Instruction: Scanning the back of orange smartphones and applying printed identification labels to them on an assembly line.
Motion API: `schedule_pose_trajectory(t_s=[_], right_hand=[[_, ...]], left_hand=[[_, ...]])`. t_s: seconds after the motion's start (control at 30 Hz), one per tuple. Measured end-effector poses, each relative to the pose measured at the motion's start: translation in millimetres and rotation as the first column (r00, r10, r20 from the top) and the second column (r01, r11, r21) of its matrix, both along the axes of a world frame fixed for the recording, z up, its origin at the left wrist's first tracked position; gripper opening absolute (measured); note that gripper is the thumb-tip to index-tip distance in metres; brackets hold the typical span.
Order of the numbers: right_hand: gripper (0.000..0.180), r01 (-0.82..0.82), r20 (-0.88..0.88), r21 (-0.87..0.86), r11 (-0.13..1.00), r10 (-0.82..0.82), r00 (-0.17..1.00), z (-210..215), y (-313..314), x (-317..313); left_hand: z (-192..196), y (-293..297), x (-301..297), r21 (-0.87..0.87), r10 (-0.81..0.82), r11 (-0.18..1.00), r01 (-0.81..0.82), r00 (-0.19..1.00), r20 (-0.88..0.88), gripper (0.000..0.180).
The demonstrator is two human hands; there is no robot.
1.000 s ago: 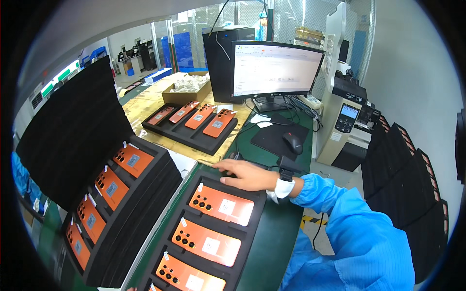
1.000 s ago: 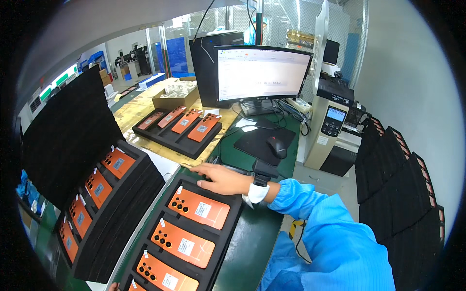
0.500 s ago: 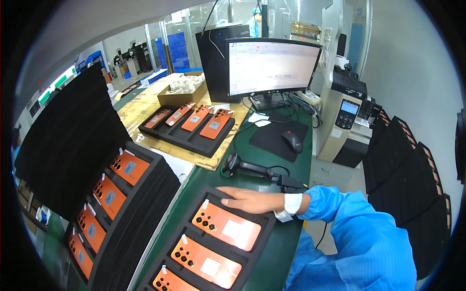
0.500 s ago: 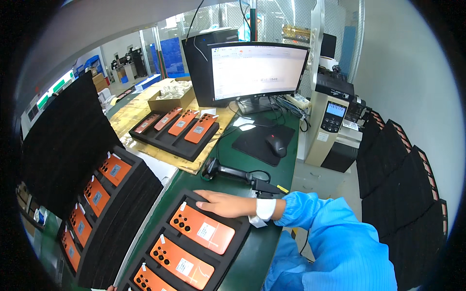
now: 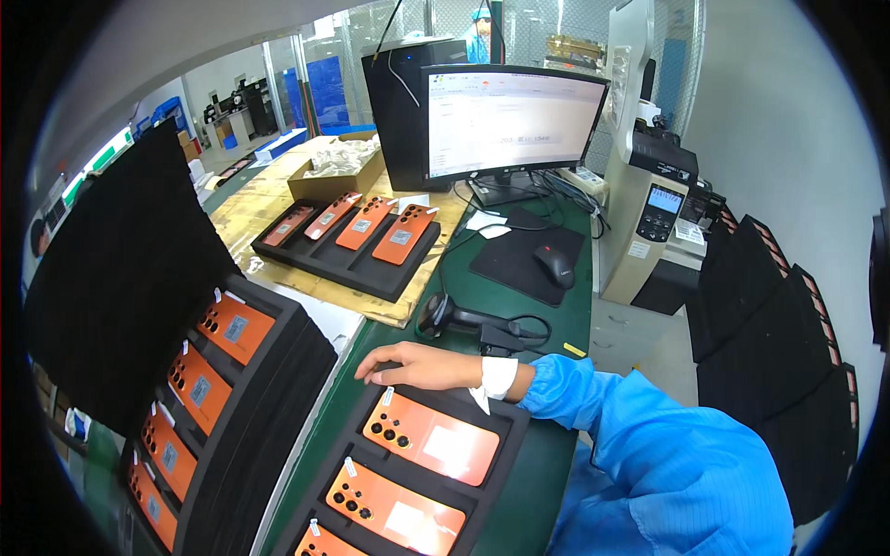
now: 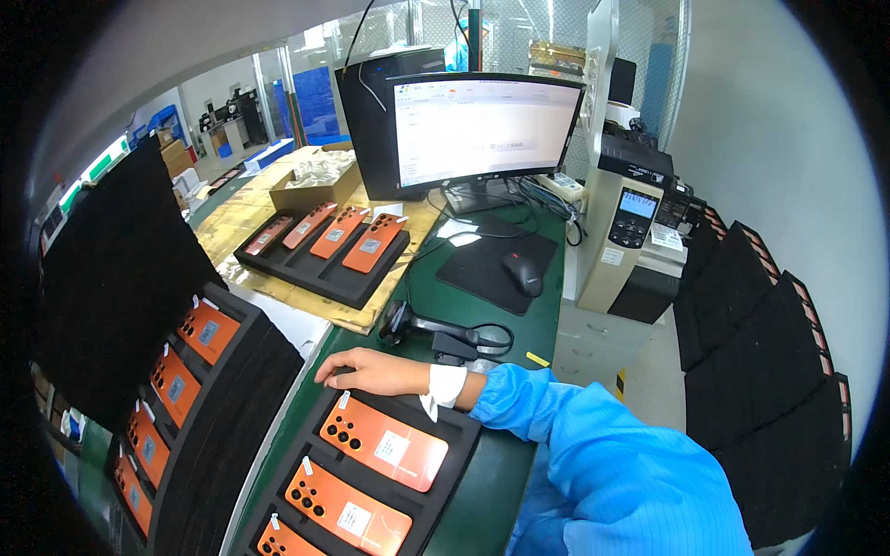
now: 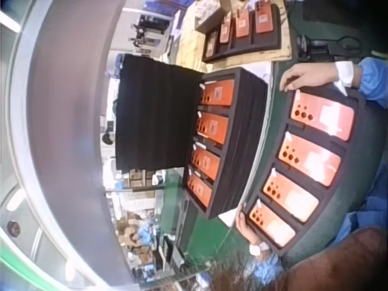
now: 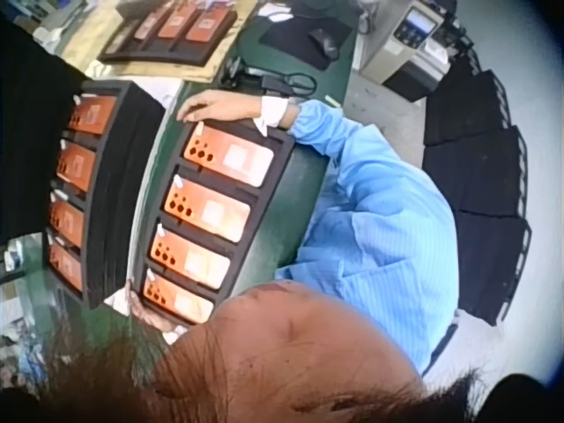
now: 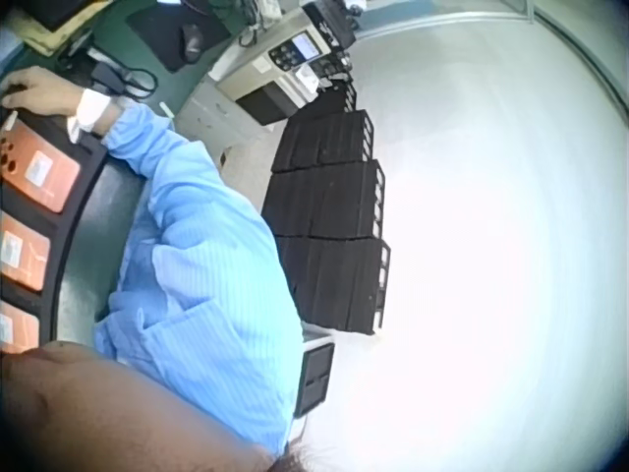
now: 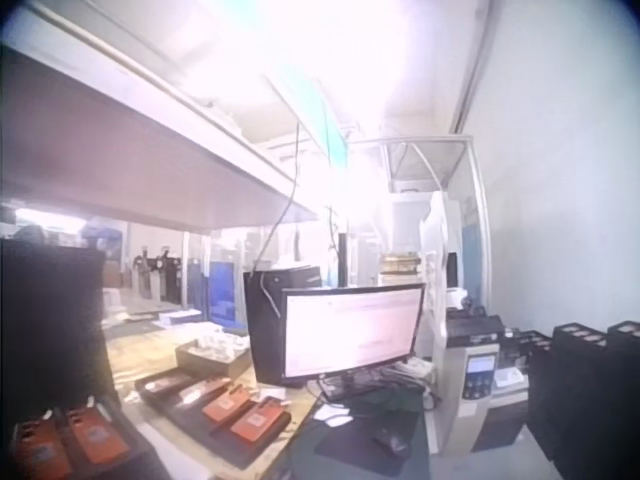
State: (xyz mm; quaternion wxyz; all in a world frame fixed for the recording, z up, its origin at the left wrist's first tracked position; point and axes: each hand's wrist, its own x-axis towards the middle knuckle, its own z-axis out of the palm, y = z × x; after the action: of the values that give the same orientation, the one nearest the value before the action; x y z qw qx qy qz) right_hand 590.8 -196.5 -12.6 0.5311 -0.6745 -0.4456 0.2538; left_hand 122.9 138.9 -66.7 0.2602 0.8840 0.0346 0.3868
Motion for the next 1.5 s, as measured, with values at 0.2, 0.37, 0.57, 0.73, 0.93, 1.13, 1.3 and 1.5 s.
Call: schedule_pose_trajectory(t_s=[0.2,0.37,0.57,0.73,0.93,1.13,1.3,1.5], right_hand=[[0.032,0.021,-0.063,0.018,1.0,-0.02,0.998,2.7,-0.5,-4.1],[0.031,0.017,-0.072,0.019,1.0,-0.016,0.997,3.3,-1.7,-6.0],[0.03,0.038,-0.071,0.045,0.998,-0.035,0.997,1.4,-1.4,-3.4],[0.028,0.004,-0.074,-0.01,1.0,-0.005,0.997,7.4,-4.1,-2.6],[0.028,0.0,-0.101,0.011,1.0,0.002,0.995,1.5,-4.1,-0.1],[0.029,0.024,-0.117,0.073,0.997,-0.016,0.993,-1.0,-2.1,-2.0],[0.029,0.021,-0.114,0.082,0.996,-0.012,0.993,-4.4,-1.9,0.0],[0.03,0.016,-0.119,0.087,0.996,-0.006,0.993,-6.4,-1.6,1.0]], left_hand=[[-5.4,3.4,6.1,-0.058,0.022,0.998,-0.024,0.999,-0.027,0.081],[-7.3,3.3,5.3,-0.081,0.035,0.996,-0.038,0.999,-0.036,0.079],[-9.6,4.1,8.5,-0.096,0.044,0.994,-0.048,0.998,-0.04,0.078],[-10.1,4.9,9.8,-0.102,0.046,0.993,-0.05,0.998,-0.045,0.076],[-10.7,5.1,8.2,-0.104,0.049,0.993,-0.054,0.998,-0.049,0.075],[-13.0,5.0,7.1,-0.112,0.052,0.992,-0.057,0.997,-0.05,0.073],[-13.6,4.7,7.8,-0.116,0.056,0.991,-0.062,0.997,-0.05,0.072],[-14.1,4.7,6.2,-0.12,0.061,0.991,-0.067,0.997,-0.051,0.07]])
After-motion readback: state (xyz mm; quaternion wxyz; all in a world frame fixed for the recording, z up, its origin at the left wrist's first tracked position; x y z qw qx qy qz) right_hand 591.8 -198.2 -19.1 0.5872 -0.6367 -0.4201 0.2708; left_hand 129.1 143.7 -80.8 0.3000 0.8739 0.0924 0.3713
